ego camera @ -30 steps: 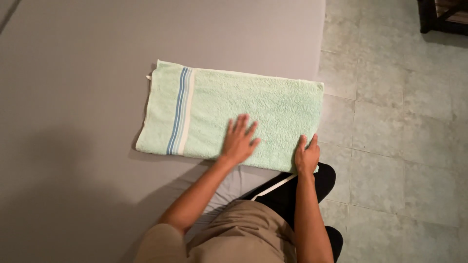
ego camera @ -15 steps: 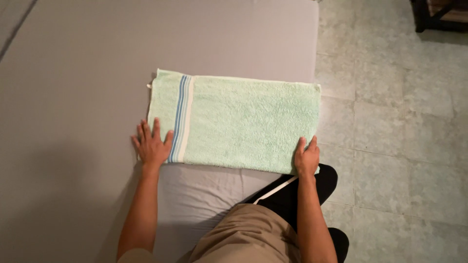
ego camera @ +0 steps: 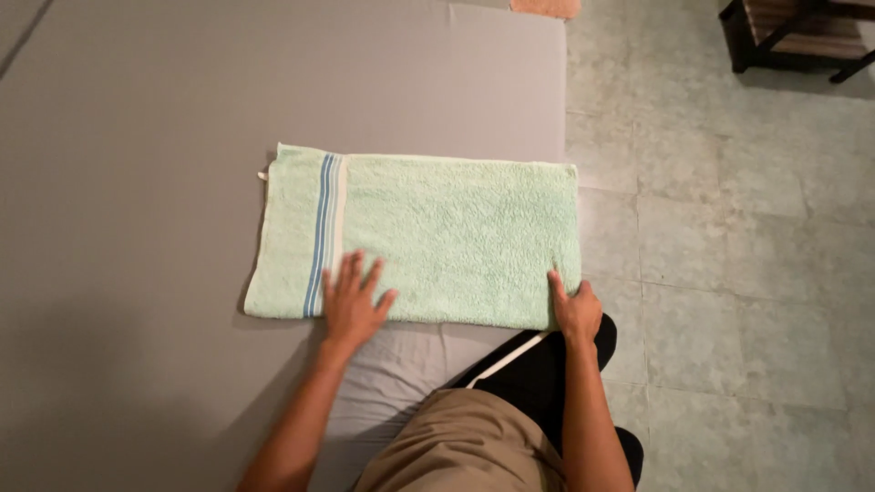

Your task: Fold a series of towels in a hotel room.

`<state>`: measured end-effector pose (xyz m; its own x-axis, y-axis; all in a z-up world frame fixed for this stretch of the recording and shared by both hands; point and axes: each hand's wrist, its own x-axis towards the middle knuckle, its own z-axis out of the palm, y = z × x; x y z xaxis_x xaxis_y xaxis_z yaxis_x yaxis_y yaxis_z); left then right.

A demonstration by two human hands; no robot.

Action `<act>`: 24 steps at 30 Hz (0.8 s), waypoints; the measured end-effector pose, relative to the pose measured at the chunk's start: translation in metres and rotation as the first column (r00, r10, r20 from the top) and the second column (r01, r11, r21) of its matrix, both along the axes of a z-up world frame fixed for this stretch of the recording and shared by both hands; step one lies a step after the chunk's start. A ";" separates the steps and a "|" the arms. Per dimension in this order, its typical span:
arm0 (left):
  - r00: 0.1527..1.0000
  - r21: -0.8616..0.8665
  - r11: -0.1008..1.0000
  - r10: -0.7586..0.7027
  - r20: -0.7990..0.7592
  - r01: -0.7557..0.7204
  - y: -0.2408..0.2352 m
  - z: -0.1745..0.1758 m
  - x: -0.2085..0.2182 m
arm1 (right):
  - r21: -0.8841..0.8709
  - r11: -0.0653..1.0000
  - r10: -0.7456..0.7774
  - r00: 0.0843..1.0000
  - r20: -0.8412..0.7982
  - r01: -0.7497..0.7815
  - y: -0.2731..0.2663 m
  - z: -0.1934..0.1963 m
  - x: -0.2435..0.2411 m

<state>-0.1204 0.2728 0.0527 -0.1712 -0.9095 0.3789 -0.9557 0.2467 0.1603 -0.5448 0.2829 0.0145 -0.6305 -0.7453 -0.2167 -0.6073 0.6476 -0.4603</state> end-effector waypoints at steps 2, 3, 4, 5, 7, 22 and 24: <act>0.999 -0.026 0.999 0.047 0.020 -0.047 -0.005 -0.005 0.031 | -0.010 1.000 -0.005 1.000 -0.013 0.005 -0.002 -0.007 -0.005; 0.995 -0.044 0.995 0.095 0.041 -0.093 -0.007 -0.008 0.047 | -0.012 1.000 -0.009 1.000 -0.025 0.009 -0.001 -0.011 -0.008; 0.995 -0.045 0.995 0.092 0.040 -0.090 -0.008 -0.009 0.057 | -0.013 1.000 -0.013 1.000 -0.025 0.012 0.000 -0.008 -0.006; 0.988 -0.072 0.988 0.140 0.073 -0.134 -0.009 -0.010 0.068 | -0.070 0.997 -0.023 0.999 -0.023 0.022 0.002 -0.005 -0.005; 0.976 -0.097 0.979 0.189 0.105 -0.179 -0.009 -0.021 0.093 | -0.124 0.992 -0.032 0.999 -0.019 0.030 0.011 -0.007 -0.002; 0.904 -0.485 0.797 0.427 0.030 -0.360 -0.029 -0.034 0.115 | -0.466 0.879 -0.134 0.991 -0.028 0.106 0.019 -0.045 -0.018; 0.869 -0.459 0.774 0.495 0.008 -0.436 -0.028 -0.024 0.111 | -0.462 0.880 -0.121 0.993 0.006 0.110 0.019 -0.041 -0.015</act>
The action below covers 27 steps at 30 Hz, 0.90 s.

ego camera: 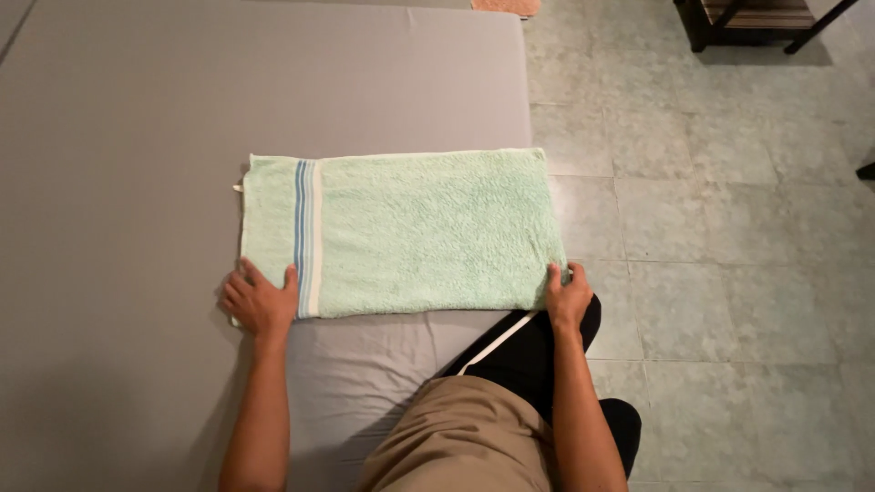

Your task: Fold a series of towels in a hotel room.

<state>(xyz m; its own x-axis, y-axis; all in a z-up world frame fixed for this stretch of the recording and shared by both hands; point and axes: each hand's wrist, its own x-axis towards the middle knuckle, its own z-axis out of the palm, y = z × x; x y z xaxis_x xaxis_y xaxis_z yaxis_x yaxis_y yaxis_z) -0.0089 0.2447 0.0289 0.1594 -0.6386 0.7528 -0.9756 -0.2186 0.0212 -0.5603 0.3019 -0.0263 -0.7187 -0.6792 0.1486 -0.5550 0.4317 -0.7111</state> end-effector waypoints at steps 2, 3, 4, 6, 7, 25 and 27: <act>0.999 0.024 0.999 0.026 -0.032 -0.025 -0.016 -0.031 0.020 | 0.004 1.000 0.007 1.000 0.017 -0.007 0.003 0.007 0.002; 0.996 0.049 0.997 0.056 -0.064 -0.052 -0.024 -0.047 0.029 | 0.006 1.000 0.018 0.999 0.034 -0.018 0.004 0.010 0.004; 0.997 0.051 0.997 0.054 -0.064 -0.050 -0.029 -0.045 0.034 | 0.008 1.000 0.016 0.999 0.033 -0.016 0.004 0.008 0.001; 0.874 0.408 0.913 0.177 -0.453 0.027 -0.039 -0.040 0.046 | 0.005 0.999 0.032 0.999 0.034 -0.032 0.001 0.004 -0.001; 0.874 0.410 0.912 0.179 -0.452 0.025 -0.042 -0.037 0.052 | 0.007 0.999 0.033 0.999 0.035 -0.034 0.001 0.006 0.000; 0.475 0.514 0.701 0.277 -0.835 0.494 0.023 0.075 0.055 | -0.044 0.994 0.109 0.957 0.267 -0.101 0.019 0.034 -0.007; 0.450 0.457 0.739 0.232 -0.862 0.495 0.030 0.051 0.069 | 0.060 0.961 0.229 0.895 0.382 -0.271 0.023 0.057 -0.005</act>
